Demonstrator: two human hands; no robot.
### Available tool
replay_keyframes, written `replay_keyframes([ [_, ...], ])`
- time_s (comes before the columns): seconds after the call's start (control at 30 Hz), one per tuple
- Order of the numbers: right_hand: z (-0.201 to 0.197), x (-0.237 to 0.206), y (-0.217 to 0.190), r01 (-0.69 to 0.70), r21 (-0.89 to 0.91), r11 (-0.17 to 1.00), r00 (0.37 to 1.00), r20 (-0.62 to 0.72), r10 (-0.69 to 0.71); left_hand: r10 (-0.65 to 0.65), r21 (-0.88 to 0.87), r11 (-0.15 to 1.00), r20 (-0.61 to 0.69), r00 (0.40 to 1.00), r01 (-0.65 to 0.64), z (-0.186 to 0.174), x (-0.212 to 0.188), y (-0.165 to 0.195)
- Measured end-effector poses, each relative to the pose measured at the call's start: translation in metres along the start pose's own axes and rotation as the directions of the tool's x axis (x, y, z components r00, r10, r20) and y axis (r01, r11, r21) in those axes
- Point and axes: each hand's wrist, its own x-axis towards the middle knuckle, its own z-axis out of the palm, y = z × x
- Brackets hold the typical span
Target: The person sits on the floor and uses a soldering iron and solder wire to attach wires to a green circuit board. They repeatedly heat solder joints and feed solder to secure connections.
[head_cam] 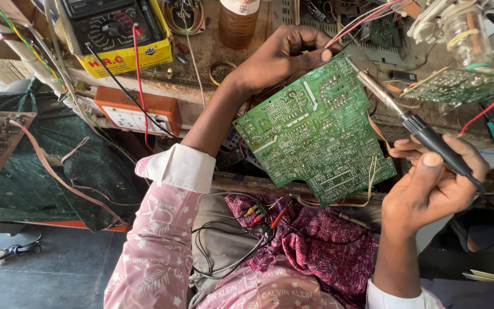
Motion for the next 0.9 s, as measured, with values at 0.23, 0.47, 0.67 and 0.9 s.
replay_keyframes([
  [0.23,0.0011,0.0005,0.0003,-0.011,0.015,1.0,1.0,-0.012,0.012,-0.009,0.006,1.0,-0.002,1.0,0.009,-0.001,0.0004,-0.0007],
  [0.47,0.0,0.001,0.0004,0.022,-0.012,1.0,1.0,0.005,-0.022,-0.017,0.005,1.0,-0.005,1.0,0.017,-0.0002,-0.0002,-0.0005],
  [0.67,-0.0008,0.002,-0.0012,0.041,-0.038,0.998,0.999,0.018,-0.04,0.012,0.036,0.999,-0.002,1.0,-0.012,-0.0002,0.0008,-0.0003],
  [0.9,0.0009,0.0016,-0.002,0.026,-0.024,0.999,1.0,0.01,-0.026,-0.014,0.032,0.999,-0.008,1.0,0.014,0.0001,-0.0001,0.0012],
])
